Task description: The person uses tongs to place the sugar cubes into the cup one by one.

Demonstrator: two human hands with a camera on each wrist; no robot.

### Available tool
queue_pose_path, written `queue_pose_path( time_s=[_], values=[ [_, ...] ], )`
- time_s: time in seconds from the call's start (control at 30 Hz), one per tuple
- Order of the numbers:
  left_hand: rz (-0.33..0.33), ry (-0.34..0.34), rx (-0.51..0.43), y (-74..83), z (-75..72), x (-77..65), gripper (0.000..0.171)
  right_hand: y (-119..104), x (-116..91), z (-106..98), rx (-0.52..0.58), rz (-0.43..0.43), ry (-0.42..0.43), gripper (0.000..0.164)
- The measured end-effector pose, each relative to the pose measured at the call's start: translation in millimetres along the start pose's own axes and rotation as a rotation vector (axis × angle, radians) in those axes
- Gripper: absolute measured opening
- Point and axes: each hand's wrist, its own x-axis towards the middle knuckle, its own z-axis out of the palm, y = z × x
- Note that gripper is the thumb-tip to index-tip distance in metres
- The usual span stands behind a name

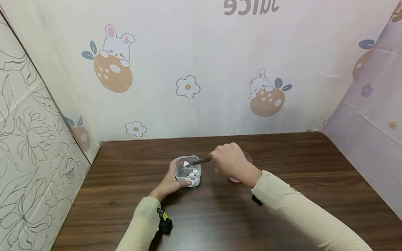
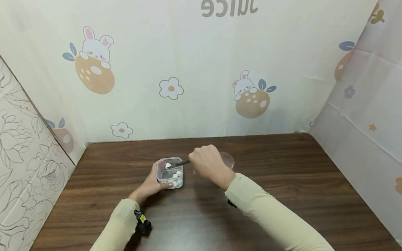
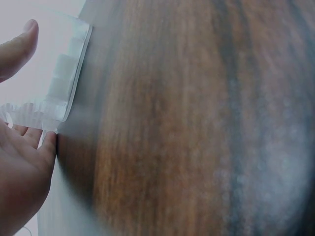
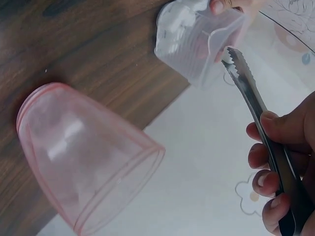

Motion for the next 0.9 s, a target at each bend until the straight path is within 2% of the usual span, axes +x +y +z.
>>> queue_pose_path(
  time_s=[0.17, 0.27, 0.33, 0.57, 0.73, 0.9],
  values=[
    [0.007, -0.023, 0.018, 24.1, -2.0, -10.7, 0.089, 9.2, -5.0, -4.8, 0.009, 0.017, 0.045, 0.027],
    [-0.004, -0.03, 0.018, 26.6, -2.3, -11.1, 0.089, 15.4, -9.6, -6.0, 0.021, 0.028, 0.061, 0.029],
    [-0.005, -0.027, 0.023, 24.6, -2.2, -10.0, 0.089, 19.8, -13.2, -6.3, 0.033, 0.035, 0.063, 0.028],
    [-0.012, 0.001, 0.011, -8.4, -0.5, 3.2, 0.093, 33.7, -24.6, -9.3, 0.043, 0.078, 0.073, 0.037],
    [-0.006, 0.023, 0.005, -12.6, 0.3, 4.1, 0.093, 40.1, -32.9, -10.0, 0.039, 0.094, 0.055, 0.036],
    [-0.008, 0.016, 0.004, -12.2, 0.3, 4.3, 0.093, 47.3, -41.6, -14.0, 0.041, 0.127, 0.041, 0.019]
  ],
)
